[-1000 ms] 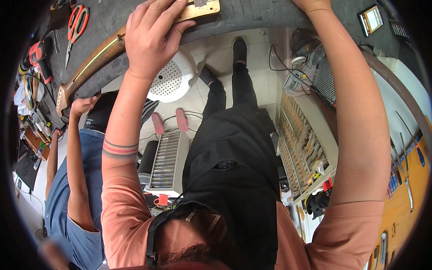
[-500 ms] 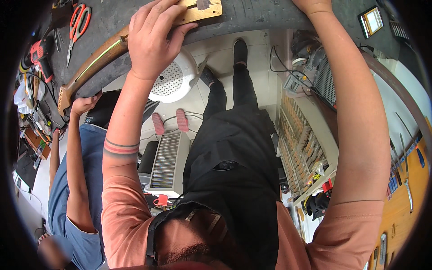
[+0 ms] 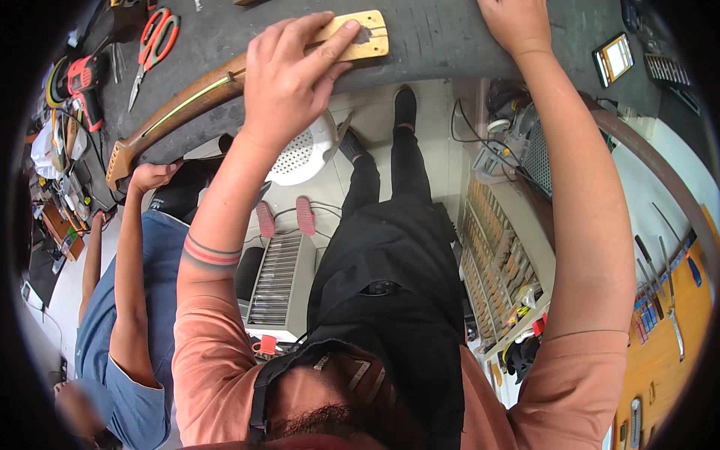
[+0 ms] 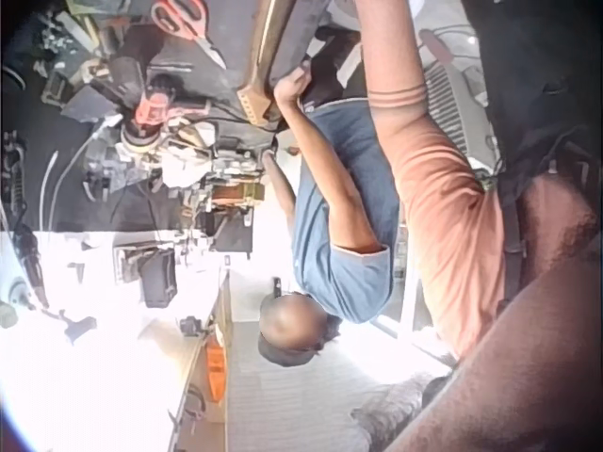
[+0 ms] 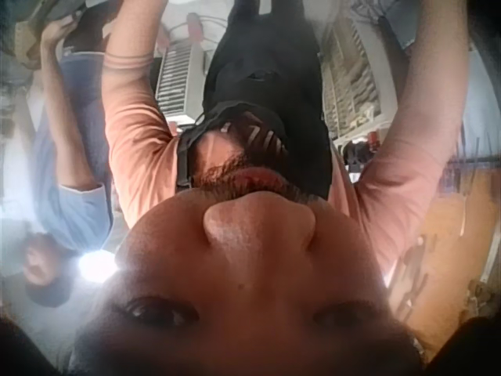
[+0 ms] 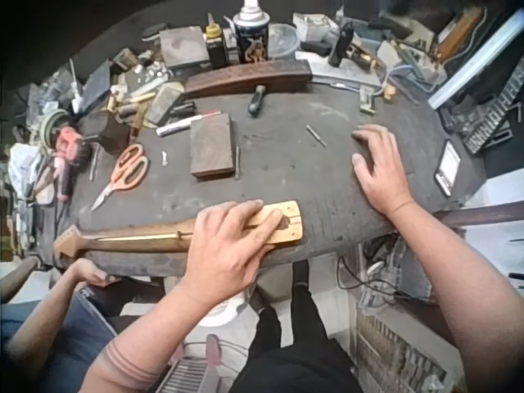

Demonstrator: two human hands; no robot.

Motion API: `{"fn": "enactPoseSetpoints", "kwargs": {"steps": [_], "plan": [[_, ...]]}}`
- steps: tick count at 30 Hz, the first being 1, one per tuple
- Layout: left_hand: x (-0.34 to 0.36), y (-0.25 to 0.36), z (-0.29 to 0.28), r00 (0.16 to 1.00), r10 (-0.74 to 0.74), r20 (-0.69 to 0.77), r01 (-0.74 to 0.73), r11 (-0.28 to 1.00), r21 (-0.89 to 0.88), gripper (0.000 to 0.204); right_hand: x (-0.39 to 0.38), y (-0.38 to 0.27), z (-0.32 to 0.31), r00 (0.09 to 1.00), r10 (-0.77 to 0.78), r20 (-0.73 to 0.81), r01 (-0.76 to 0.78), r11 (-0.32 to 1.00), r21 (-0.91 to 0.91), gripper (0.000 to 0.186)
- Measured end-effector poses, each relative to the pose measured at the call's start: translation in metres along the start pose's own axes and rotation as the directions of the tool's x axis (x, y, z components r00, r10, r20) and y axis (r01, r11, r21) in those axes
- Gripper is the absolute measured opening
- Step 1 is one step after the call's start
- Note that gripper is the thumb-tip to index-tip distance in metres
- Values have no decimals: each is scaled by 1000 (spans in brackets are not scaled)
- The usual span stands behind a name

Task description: The person sands a small area on the guitar neck with a sanding block and then applies glue from a small bottle into a slot on the neck. The task involves precise hand movements to prepare and treat a specific part of the instrument.

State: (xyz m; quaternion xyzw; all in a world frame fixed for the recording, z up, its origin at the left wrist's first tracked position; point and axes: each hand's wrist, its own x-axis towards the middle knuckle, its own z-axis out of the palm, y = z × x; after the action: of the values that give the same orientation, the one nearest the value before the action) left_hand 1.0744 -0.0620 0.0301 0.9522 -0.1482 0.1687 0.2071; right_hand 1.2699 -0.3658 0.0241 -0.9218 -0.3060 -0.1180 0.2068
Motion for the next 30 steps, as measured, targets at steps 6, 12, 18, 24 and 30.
{"fn": "enactPoseSetpoints", "kwargs": {"steps": [6,12,18,24,30], "plan": [[-15,8,-14,991,-50,-122,36,993,-109,34,5,8,3,997,-64,-36,62,997,-55,43],[-213,-3,-26,859,-488,-155,480,873,-86,30,5,6,5,1000,-20,11,21,999,-29,44],[-350,-67,14,494,-868,-45,869,495,3,42,2,-2,1,998,9,66,-4,997,-74,45],[-358,-127,88,-11,-946,325,954,88,287,111,4,-2,1,997,-13,81,21,994,-108,45],[-368,-102,144,151,-906,395,942,254,221,103,10,-6,0,997,8,74,-3,997,-75,47]]}}
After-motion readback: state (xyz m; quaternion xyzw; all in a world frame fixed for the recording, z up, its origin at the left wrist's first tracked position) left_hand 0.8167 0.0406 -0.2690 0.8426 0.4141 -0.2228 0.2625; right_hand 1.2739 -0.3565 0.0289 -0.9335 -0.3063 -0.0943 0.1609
